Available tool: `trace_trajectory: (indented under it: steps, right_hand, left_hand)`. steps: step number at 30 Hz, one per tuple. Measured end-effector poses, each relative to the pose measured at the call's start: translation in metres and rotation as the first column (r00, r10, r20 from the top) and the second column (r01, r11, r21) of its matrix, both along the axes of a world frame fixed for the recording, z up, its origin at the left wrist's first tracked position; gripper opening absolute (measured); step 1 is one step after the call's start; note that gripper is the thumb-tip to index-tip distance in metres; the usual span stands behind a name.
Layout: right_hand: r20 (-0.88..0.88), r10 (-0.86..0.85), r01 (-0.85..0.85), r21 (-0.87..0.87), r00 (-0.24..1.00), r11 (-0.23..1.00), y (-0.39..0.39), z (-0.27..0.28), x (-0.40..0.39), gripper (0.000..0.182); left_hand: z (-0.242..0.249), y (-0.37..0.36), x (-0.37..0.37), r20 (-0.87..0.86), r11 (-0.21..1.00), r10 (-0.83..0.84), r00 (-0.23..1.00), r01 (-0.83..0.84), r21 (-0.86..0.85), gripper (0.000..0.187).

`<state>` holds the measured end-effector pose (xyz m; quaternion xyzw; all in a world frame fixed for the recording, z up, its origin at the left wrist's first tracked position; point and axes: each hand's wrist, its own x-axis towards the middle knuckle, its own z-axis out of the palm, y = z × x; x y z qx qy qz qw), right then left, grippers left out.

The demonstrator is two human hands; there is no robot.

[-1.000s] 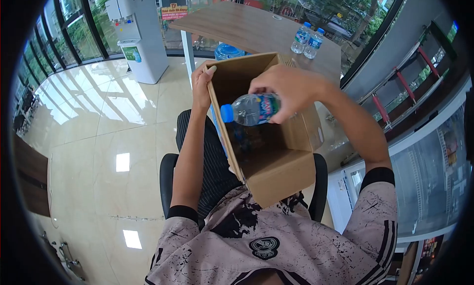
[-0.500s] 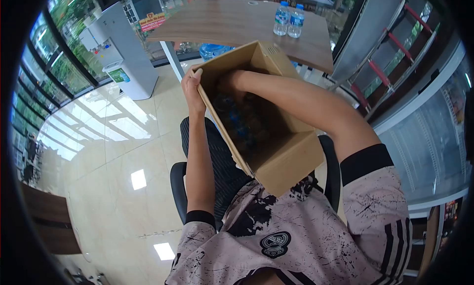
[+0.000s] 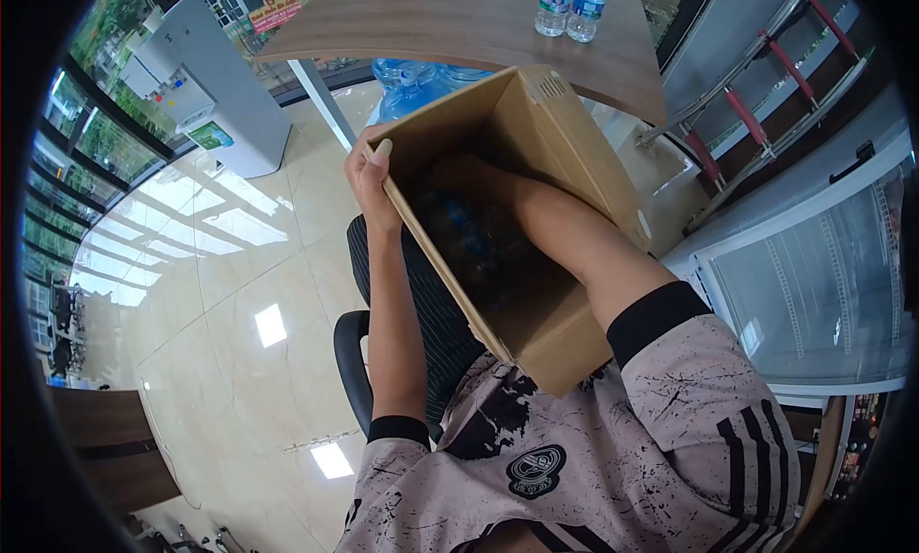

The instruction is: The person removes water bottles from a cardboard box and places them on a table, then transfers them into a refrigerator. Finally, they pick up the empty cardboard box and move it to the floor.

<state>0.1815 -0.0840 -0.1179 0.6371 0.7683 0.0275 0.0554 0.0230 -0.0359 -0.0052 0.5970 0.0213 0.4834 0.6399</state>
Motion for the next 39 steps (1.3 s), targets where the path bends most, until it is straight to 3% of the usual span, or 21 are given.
trace_trajectory:
  steps: [2, 6, 8, 12, 15, 16, 17, 18, 19, 21, 22, 23, 24, 25, 26, 27, 29, 31, 33, 35, 39]
  right_hand:
    - [-0.174, -0.130, 0.143, 0.065, 0.976, 0.988, -0.004, -0.007, -0.001, 0.022]
    - [-0.222, -0.217, 0.229, 0.027, 0.950, 0.973, -0.001, -0.019, -0.005, 0.026]
    - [-0.354, -0.292, 0.299, -0.037, 0.888, 0.954, -0.008, -0.003, -0.006, 0.030]
    - [-0.313, -0.355, 0.351, -0.072, 0.881, 0.934, -0.012, 0.023, -0.010, 0.032]
    - [-0.191, -0.249, 0.237, -0.084, 0.949, 0.968, 0.012, -0.002, 0.004, 0.032]
    - [-0.173, -0.160, 0.179, 0.099, 0.972, 0.979, 0.022, -0.009, 0.005, 0.031]
    - [-0.130, -0.085, 0.119, 0.282, 0.988, 0.952, 0.022, 0.006, -0.005, 0.032]
    - [-0.061, -0.117, 0.116, -0.009, 0.991, 0.993, 0.019, 0.024, -0.010, 0.035]
    - [0.002, -0.128, 0.124, -0.238, 0.992, 0.963, 0.008, 0.082, -0.030, 0.038]
    - [-0.031, -0.131, 0.110, -0.370, 0.991, 0.923, -0.011, 0.160, -0.059, 0.047]
    - [-0.143, -0.106, 0.055, -0.324, 0.984, 0.944, -0.023, 0.187, -0.063, 0.041]
    - [-0.188, -0.090, 0.069, -0.113, 0.978, 0.991, -0.041, 0.213, -0.072, 0.039]
    - [-0.306, -0.040, 0.013, -0.088, 0.951, 0.996, -0.054, 0.236, -0.067, 0.037]
    - [-0.542, -0.018, -0.012, -0.051, 0.840, 0.999, -0.071, 0.251, -0.058, 0.035]
    - [-0.728, -0.035, -0.001, -0.050, 0.684, 0.999, -0.088, 0.268, -0.048, 0.036]
    - [-0.864, -0.053, 0.008, -0.057, 0.500, 0.998, -0.104, 0.284, -0.035, 0.038]
    - [-0.983, 0.177, -0.045, 0.175, 0.046, 0.984, -0.118, 0.282, 0.037, 0.040]
    - [-0.905, 0.302, 0.353, 0.188, -0.301, 0.917, -0.124, 0.252, 0.109, 0.033]
    - [-0.843, 0.393, 0.751, -0.020, -0.367, 0.660, -0.126, 0.202, 0.169, 0.025]
    - [-0.844, 0.369, 0.891, -0.243, -0.389, 0.382, -0.131, 0.158, 0.210, 0.023]
    - [-0.957, 0.221, 0.978, -0.161, -0.187, 0.132, -0.129, 0.125, 0.229, 0.047]
  left_hand:
    - [0.004, -0.003, -0.003, -0.004, 1.000, -0.002, 1.000, 0.002, -0.021, 0.038]
    - [0.010, -0.010, -0.008, -0.003, 0.999, 0.005, 1.000, -0.005, -0.042, 0.041]
    - [0.008, -0.010, -0.009, 0.008, 1.000, 0.011, 1.000, -0.011, 0.009, 0.042]
    - [0.009, -0.010, -0.009, 0.020, 0.997, 0.014, 1.000, -0.015, 0.075, 0.043]
    - [0.009, -0.008, -0.009, 0.017, 0.997, 0.046, 0.999, -0.047, 0.068, 0.042]
    - [0.009, -0.006, -0.008, 0.023, 0.996, 0.041, 0.999, -0.043, 0.072, 0.042]
    - [0.006, -0.003, -0.005, 0.029, 0.998, 0.057, 0.998, -0.057, -0.006, 0.041]
    - [0.002, 0.002, -0.003, 0.034, 0.994, 0.071, 0.997, -0.068, -0.088, 0.040]
    - [-0.011, 0.019, -0.004, 0.004, 0.995, 0.090, 0.996, -0.089, -0.038, 0.038]
    - [-0.014, 0.023, -0.006, 0.033, 0.987, 0.094, 0.995, -0.088, -0.135, 0.037]
    - [-0.013, 0.026, -0.009, 0.044, 0.987, 0.078, 0.996, -0.071, -0.145, 0.036]
    - [-0.013, 0.026, -0.014, 0.095, 0.973, 0.026, 0.995, -0.004, -0.232, 0.036]
    - [-0.015, 0.029, -0.017, 0.154, 0.948, -0.020, 0.988, 0.068, -0.311, 0.037]
    - [-0.026, 0.041, -0.017, 0.199, 0.900, 0.012, 0.980, 0.076, -0.430, 0.037]
    - [-0.020, 0.035, -0.026, 0.151, 0.946, 0.015, 0.988, 0.035, -0.323, 0.037]
    - [-0.014, 0.030, -0.030, 0.163, 0.938, 0.019, 0.986, 0.039, -0.344, 0.038]
    - [-0.012, 0.021, -0.035, 0.199, 0.915, 0.038, 0.979, 0.046, -0.401, 0.039]
    - [-0.010, 0.020, -0.041, 0.086, 0.976, 0.128, 0.988, -0.110, -0.190, 0.044]
    - [-0.008, 0.014, -0.046, 0.103, 0.980, 0.137, 0.985, -0.120, -0.156, 0.046]
    - [0.001, 0.000, -0.052, 0.077, 0.984, 0.160, 0.984, -0.152, -0.095, 0.048]
    - [0.003, -0.010, -0.051, 0.030, 0.990, 0.120, 0.992, -0.118, -0.079, 0.052]
